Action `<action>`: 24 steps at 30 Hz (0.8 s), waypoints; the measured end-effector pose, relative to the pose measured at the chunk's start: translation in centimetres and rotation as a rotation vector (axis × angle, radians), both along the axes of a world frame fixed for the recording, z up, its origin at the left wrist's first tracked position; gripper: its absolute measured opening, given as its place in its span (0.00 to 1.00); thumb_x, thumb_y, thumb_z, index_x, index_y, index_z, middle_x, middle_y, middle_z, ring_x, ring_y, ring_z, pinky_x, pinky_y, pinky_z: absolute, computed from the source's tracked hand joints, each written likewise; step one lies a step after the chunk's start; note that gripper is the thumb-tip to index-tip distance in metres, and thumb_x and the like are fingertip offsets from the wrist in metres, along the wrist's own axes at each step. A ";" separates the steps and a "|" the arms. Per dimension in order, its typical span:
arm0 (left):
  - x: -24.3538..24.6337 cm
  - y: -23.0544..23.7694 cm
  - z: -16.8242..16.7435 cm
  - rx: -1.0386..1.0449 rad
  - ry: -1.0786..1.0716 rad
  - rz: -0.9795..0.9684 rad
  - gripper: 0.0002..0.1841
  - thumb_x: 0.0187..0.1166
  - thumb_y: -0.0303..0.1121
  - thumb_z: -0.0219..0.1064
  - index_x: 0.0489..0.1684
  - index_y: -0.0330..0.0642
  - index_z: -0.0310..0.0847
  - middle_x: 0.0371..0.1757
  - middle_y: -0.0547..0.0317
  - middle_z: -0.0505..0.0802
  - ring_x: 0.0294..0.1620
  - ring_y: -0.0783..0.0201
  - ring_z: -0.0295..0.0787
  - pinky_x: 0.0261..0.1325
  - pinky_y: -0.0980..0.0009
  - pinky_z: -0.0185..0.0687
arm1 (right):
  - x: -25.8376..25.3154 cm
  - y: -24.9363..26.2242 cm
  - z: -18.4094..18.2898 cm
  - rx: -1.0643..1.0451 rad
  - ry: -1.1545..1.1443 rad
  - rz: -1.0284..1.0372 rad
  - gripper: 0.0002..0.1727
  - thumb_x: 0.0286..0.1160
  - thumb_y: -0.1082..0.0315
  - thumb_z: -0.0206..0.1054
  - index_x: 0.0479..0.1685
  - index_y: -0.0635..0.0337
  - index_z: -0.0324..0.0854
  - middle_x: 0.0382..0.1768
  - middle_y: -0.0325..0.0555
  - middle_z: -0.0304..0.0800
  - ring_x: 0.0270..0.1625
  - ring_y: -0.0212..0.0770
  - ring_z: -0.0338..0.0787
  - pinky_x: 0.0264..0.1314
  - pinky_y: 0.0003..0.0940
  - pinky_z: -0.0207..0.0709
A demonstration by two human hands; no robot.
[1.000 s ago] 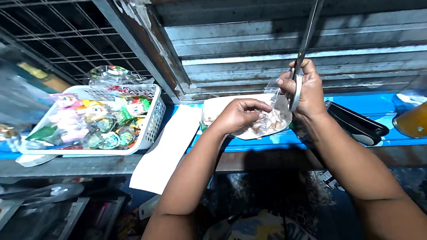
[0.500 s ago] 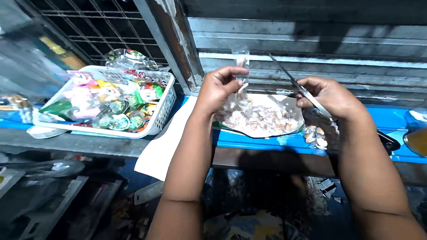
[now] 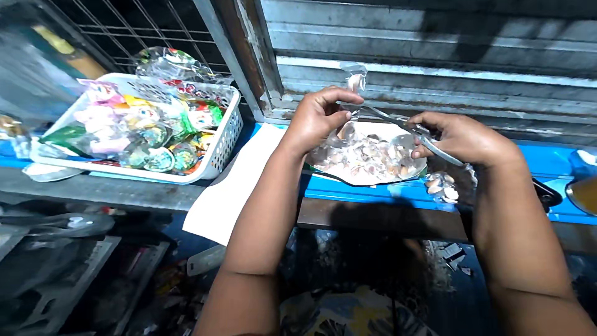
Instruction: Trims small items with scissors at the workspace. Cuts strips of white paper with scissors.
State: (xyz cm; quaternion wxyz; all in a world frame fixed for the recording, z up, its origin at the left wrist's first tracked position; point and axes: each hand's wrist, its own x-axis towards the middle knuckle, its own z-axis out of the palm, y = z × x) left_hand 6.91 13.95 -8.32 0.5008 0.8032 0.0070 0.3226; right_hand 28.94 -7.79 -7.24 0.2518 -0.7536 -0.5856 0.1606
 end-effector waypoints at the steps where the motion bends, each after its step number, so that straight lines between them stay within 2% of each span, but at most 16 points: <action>1: 0.0 0.0 0.0 0.000 -0.005 -0.006 0.14 0.74 0.16 0.66 0.55 0.34 0.87 0.58 0.59 0.89 0.44 0.78 0.85 0.48 0.80 0.84 | -0.1 -0.1 0.1 -0.001 0.009 0.006 0.37 0.57 0.47 0.84 0.70 0.50 0.81 0.47 0.45 0.90 0.45 0.41 0.87 0.51 0.49 0.81; 4: 0.0 0.0 0.0 -0.007 -0.009 -0.020 0.14 0.73 0.16 0.66 0.55 0.33 0.87 0.59 0.60 0.88 0.45 0.78 0.86 0.49 0.81 0.84 | -0.3 -0.2 0.2 0.001 0.019 0.020 0.35 0.57 0.48 0.84 0.67 0.50 0.83 0.44 0.43 0.91 0.41 0.37 0.88 0.48 0.46 0.82; 12: 0.3 -0.3 -0.3 0.042 0.058 -0.081 0.15 0.72 0.17 0.67 0.56 0.34 0.88 0.61 0.58 0.88 0.45 0.79 0.85 0.47 0.83 0.82 | -0.9 0.1 0.3 0.001 -0.007 0.039 0.34 0.58 0.48 0.84 0.66 0.51 0.85 0.46 0.45 0.92 0.45 0.40 0.89 0.51 0.50 0.82; 17: 0.4 -0.7 -0.5 0.032 0.092 -0.118 0.16 0.71 0.16 0.68 0.56 0.34 0.88 0.62 0.57 0.88 0.45 0.78 0.85 0.48 0.82 0.83 | -1.1 0.3 0.1 0.033 -0.036 0.053 0.34 0.53 0.46 0.86 0.62 0.49 0.87 0.41 0.38 0.91 0.40 0.32 0.86 0.46 0.42 0.81; 20: 0.4 -0.9 -0.4 0.049 0.109 -0.119 0.16 0.71 0.16 0.68 0.56 0.33 0.87 0.63 0.55 0.87 0.51 0.76 0.87 0.53 0.80 0.85 | -1.2 0.4 0.1 0.051 -0.040 0.062 0.33 0.52 0.47 0.87 0.61 0.50 0.88 0.40 0.39 0.91 0.38 0.33 0.85 0.45 0.43 0.80; 24: 0.4 -1.0 -0.5 0.038 0.102 -0.131 0.16 0.71 0.16 0.68 0.56 0.33 0.87 0.63 0.55 0.87 0.52 0.75 0.87 0.54 0.79 0.86 | -1.2 0.4 0.0 0.067 -0.037 0.066 0.32 0.53 0.48 0.87 0.60 0.51 0.88 0.37 0.37 0.89 0.35 0.30 0.82 0.42 0.39 0.78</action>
